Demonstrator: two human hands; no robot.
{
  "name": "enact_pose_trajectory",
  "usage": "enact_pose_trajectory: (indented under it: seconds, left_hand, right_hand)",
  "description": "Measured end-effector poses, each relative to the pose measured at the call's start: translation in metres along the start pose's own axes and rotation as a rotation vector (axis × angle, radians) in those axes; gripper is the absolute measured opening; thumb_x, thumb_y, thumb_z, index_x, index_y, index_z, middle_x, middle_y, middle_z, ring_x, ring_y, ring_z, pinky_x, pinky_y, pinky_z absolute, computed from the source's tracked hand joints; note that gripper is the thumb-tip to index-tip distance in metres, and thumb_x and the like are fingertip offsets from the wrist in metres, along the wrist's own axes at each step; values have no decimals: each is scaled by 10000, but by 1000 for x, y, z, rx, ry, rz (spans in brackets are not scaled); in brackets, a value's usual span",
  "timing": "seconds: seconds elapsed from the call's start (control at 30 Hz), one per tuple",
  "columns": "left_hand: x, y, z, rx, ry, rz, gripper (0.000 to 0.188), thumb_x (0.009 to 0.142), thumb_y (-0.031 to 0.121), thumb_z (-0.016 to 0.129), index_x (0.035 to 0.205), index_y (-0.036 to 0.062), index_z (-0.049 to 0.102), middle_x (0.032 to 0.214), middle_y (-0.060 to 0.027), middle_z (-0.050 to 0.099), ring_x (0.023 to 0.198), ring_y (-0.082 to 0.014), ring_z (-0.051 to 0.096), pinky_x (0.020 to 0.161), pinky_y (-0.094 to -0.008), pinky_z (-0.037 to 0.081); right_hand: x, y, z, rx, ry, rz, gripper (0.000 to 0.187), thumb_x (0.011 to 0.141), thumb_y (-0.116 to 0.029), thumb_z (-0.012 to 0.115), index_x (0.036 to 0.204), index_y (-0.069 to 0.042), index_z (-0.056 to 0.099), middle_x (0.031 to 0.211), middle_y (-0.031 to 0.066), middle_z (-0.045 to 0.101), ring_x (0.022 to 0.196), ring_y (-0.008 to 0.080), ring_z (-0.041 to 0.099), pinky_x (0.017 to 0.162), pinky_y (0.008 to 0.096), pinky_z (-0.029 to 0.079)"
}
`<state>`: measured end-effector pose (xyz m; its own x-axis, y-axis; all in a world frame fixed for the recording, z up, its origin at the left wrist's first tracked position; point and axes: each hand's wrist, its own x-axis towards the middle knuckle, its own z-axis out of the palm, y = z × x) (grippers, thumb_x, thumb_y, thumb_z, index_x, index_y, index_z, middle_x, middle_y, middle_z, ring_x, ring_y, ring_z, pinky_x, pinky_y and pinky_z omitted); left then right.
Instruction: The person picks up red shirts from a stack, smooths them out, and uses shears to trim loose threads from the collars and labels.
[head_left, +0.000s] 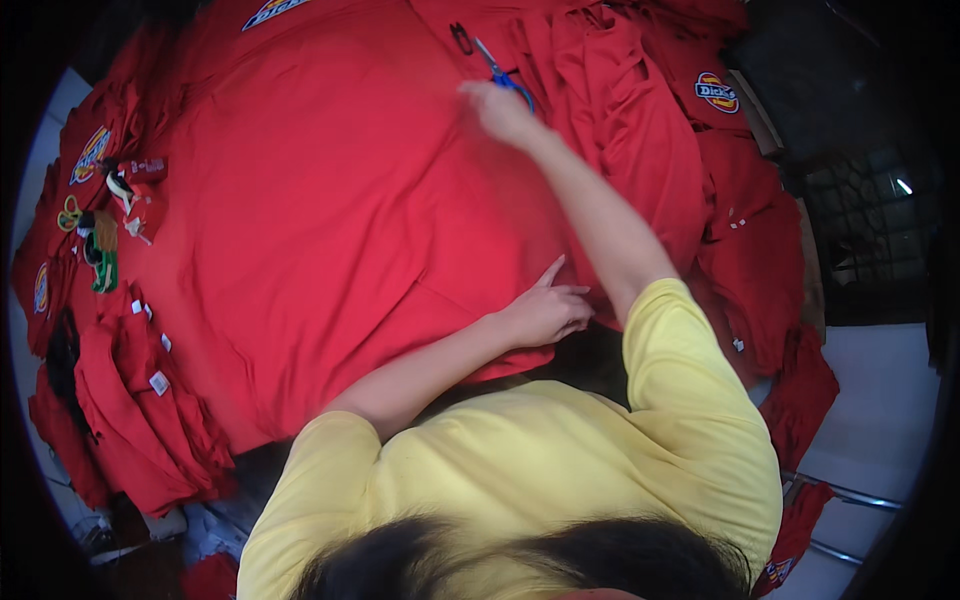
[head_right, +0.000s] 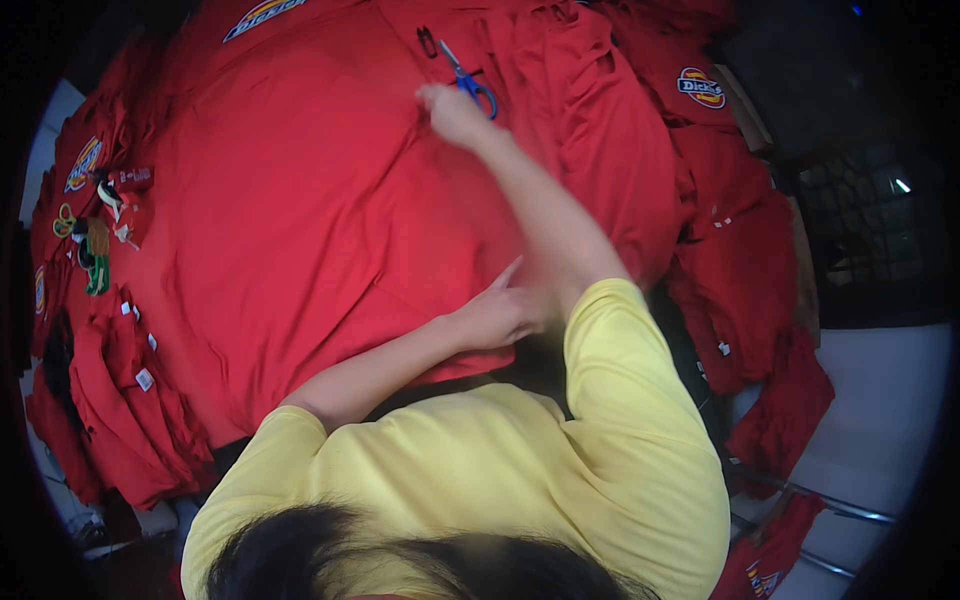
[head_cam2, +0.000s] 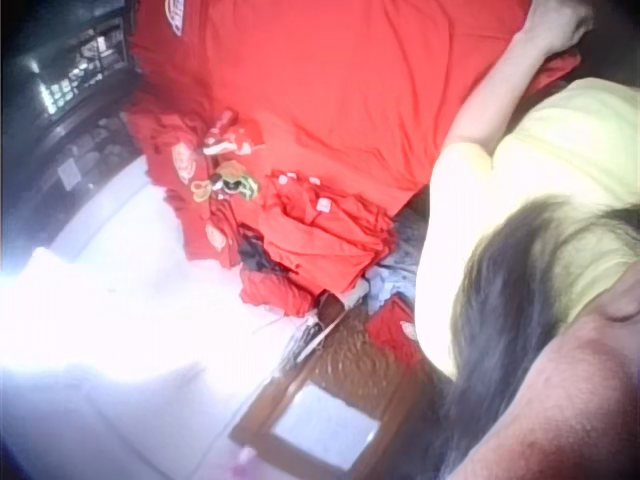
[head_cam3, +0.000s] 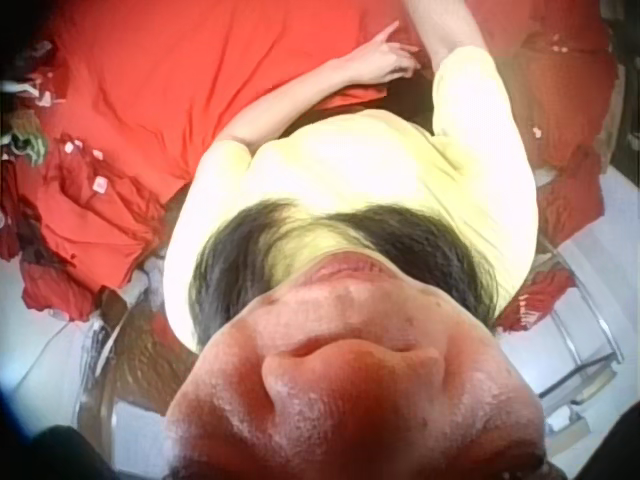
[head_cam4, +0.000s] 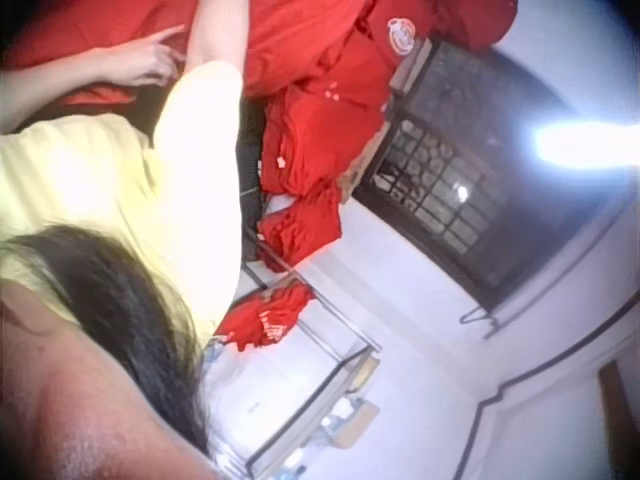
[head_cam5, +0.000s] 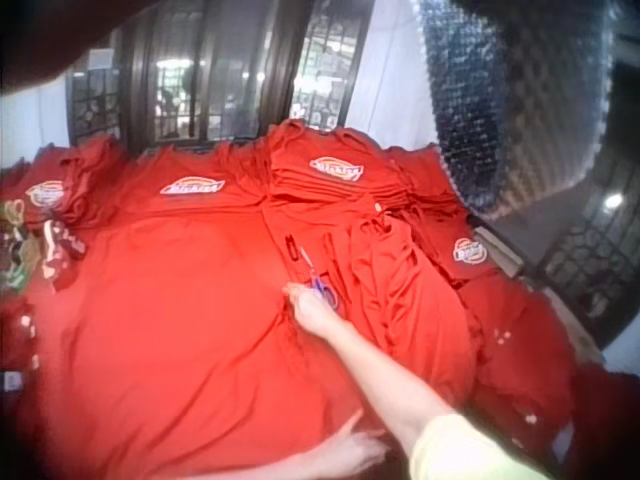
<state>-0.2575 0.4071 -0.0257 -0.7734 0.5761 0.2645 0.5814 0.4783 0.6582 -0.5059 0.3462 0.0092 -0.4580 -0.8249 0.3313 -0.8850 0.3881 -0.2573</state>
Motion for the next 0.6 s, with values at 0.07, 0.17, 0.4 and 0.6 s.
enact_pose_trajectory:
  seconds: [0.07,0.17,0.4,0.6]
  left_hand:
    - [-21,9,1,-60,-39,9,95,847,184,586,911,126,623,985,-23,646,985,-183,595,1113,-511,176]
    - [-62,19,4,-233,25,-1,99,853,185,589,903,107,623,945,-28,658,978,-183,602,1095,-490,244]
    - [-226,102,-77,-376,7,-513,174,848,220,619,865,51,656,805,-77,668,752,-236,642,692,-344,490]
    - [-374,126,-153,265,490,-1457,520,882,491,507,810,-14,604,726,-217,584,749,-394,590,664,-446,437]
  right_hand:
    - [-48,-8,45,37,137,50,402,821,-39,449,1211,8,531,1303,159,494,1244,301,425,1036,390,333]
    - [-114,-43,51,-8,195,144,428,846,-52,428,1266,13,477,1353,167,442,1304,314,351,1089,433,249]
    - [-348,-149,-26,104,-67,320,429,845,-67,512,1264,17,467,1392,205,369,1336,355,278,1101,434,215]
    - [-381,-167,-51,153,45,564,217,921,-175,489,938,0,616,927,151,574,879,318,557,786,413,436]
